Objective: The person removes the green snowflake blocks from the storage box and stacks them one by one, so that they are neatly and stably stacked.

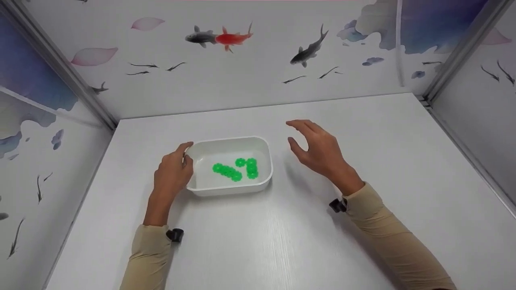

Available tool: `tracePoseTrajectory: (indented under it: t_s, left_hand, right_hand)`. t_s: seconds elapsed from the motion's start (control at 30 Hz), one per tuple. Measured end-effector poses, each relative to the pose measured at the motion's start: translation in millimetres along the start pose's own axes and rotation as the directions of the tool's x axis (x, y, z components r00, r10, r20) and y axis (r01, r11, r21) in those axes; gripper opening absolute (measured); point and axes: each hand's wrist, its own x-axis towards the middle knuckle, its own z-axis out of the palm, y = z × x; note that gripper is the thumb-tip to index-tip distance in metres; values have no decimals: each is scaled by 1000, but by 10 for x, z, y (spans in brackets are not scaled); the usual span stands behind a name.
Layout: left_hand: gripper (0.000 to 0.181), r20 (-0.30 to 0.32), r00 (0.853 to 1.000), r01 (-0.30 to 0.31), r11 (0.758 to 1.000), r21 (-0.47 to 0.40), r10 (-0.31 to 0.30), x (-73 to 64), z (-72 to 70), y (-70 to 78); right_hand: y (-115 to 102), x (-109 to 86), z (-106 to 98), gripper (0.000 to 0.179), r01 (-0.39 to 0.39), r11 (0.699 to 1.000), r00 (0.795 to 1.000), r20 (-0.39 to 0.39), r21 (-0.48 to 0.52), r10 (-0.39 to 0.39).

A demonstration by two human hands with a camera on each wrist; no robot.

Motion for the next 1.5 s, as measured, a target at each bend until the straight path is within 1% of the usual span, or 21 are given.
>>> tracePoseTrajectory:
  t_s: [0.13, 0.23, 0.43, 0.53, 0.73, 0.83, 1.1, 1.33, 1.5]
  left_hand:
    - [50, 9, 1000, -4, 1000, 16, 4, -26, 5, -16]
    - [50, 16, 1000, -8, 1000, 16, 8, -21, 18, -22]
    - [50, 13, 1000, -8, 1000, 12, 8, 8, 23, -23]
    - [50, 16, 1000, -8, 1000, 9, 8, 15, 20, -16]
    - [50, 15, 1000, -10, 1000, 7, 10, 26, 9, 2]
    - [50, 12, 1000, -9, 1000, 6, 8, 28, 8, 4]
    - [50, 2, 1000, -31, 999, 9, 31, 24, 3, 0]
    - [51, 13, 1000, 8, 1000, 20, -8, 29, 14, 7]
    - [51, 14, 1000, 18, 1000, 18, -18, 14, 18, 6]
  right_hand:
    - [-43, -19, 84, 44, -5, 1000, 1000, 23, 4, 5]
    - [-73, -27, 128, 45, -14, 1000, 999, 35, 14, 13]
    - [-147, 31, 171, 46, -32, 998, 996, 87, 62, 26]
    - [-183, 64, 195, 46, -22, 996, 994, 112, 87, 12]
    - [-255, 111, 254, 45, 28, 997, 990, 137, 76, -38]
    - [-300, 140, 288, 44, 41, 996, 986, 159, 78, -53]
    - [-412, 181, 398, 36, 65, 992, 968, 233, 112, -89]
    - [-499, 223, 496, 37, 76, 986, 948, 296, 149, -118]
    - [-529, 260, 537, 33, 61, 982, 926, 357, 177, -122]
